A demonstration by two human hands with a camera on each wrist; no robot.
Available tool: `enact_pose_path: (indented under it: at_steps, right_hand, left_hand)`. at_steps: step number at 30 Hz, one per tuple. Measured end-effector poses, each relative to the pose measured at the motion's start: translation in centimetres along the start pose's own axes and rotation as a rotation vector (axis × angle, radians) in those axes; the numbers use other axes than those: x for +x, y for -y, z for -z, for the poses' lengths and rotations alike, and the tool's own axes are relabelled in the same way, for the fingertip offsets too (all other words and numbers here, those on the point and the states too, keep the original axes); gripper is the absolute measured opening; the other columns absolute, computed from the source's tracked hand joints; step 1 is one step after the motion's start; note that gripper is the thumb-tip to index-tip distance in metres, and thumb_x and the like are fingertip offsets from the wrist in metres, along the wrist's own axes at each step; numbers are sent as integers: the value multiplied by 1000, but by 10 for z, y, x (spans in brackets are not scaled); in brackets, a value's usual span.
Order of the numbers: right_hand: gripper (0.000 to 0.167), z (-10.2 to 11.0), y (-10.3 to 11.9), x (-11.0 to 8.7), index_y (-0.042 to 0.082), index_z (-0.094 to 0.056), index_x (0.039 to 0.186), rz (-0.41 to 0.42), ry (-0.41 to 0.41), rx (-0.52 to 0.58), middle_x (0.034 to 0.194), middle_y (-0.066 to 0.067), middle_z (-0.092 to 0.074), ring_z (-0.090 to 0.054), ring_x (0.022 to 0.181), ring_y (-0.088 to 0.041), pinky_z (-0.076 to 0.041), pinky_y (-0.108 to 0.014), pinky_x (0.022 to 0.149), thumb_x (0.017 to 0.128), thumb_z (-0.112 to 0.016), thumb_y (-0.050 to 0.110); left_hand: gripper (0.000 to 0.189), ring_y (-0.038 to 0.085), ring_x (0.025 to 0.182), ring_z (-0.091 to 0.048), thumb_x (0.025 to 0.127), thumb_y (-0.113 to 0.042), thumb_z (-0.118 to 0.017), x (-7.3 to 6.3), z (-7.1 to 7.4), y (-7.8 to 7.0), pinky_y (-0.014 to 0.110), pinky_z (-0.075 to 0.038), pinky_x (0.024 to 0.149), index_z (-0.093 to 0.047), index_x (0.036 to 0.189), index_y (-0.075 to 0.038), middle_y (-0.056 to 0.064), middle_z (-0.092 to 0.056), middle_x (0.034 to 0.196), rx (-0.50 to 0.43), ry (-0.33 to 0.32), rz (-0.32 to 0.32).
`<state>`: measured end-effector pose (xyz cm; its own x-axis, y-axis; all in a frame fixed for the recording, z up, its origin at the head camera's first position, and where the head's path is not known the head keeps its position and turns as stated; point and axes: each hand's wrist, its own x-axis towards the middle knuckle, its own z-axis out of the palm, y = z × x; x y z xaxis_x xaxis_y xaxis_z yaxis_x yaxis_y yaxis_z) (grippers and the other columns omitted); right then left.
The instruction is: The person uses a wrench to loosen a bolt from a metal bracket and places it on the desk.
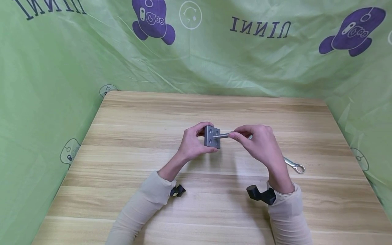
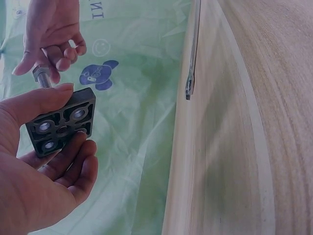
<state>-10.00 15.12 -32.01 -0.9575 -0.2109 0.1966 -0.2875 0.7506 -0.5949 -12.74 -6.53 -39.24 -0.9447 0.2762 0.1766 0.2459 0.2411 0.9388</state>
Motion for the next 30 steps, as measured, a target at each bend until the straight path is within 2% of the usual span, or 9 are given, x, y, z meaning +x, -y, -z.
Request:
enact_pose_path:
  at_steps: [3, 6, 12, 19, 24, 27, 30]
  right_hand:
    - [23, -1, 0, 0, 11, -81, 95, -5, 14, 0, 83, -6, -79, -67, 71, -15, -43, -22, 55, 90, -74, 32]
    - [20, -2, 0, 0, 11, -81, 94, 26, 11, 2, 80, -5, -77, -64, 68, -13, -41, -22, 53, 89, -75, 30]
    - [19, -3, -4, -1, 7, -80, 99, 153, -54, 9, 78, -5, -76, -61, 67, -13, -39, -21, 52, 81, -82, 16]
    - [23, -5, -6, -2, 8, -80, 95, 281, -119, 35, 91, -6, -78, -67, 73, -18, -49, -23, 62, 75, -81, -2]
    - [26, -7, -6, 0, 7, -79, 89, 347, -149, 32, 92, -6, -77, -72, 82, -20, -56, -26, 73, 71, -79, -12]
    - [29, -7, -6, 0, 7, -79, 89, 366, -145, 33, 93, -5, -77, -72, 86, -21, -57, -29, 77, 70, -79, -14]
    - [31, -6, -7, -1, 7, -78, 95, 372, -112, 40, 97, -6, -76, -70, 92, -22, -56, -36, 82, 70, -81, -12]
  left_hand:
    - [71, 27, 96, -69, 57, 0, -91, 0, 0, 0, 36, -57, 90, -64, 123, -5, 17, -73, 111, 6, 0, 2]
    - [71, 28, 97, -69, 58, 0, -91, 0, 0, 0, 41, -57, 92, -64, 123, -5, 17, -73, 111, 3, 3, -1]
    - [72, 31, 97, -69, 57, 0, -91, 0, 0, 1, 49, -56, 93, -63, 123, -2, 18, -73, 112, -1, 7, -5]
    - [71, 30, 97, -69, 58, 0, -91, 0, 0, 1, 49, -56, 93, -64, 123, -4, 18, -72, 112, -1, 8, -2]
    - [70, 30, 96, -69, 58, 1, -91, 0, -1, 0, 49, -56, 92, -64, 123, -4, 18, -72, 112, -10, 5, -4]
    - [70, 30, 96, -69, 58, 1, -91, 0, -1, 0, 49, -56, 92, -63, 123, -3, 18, -72, 111, -12, 6, -6]
    - [71, 30, 96, -69, 58, 0, -91, 0, -1, 0, 49, -56, 92, -63, 123, -2, 18, -72, 112, -8, 8, -1]
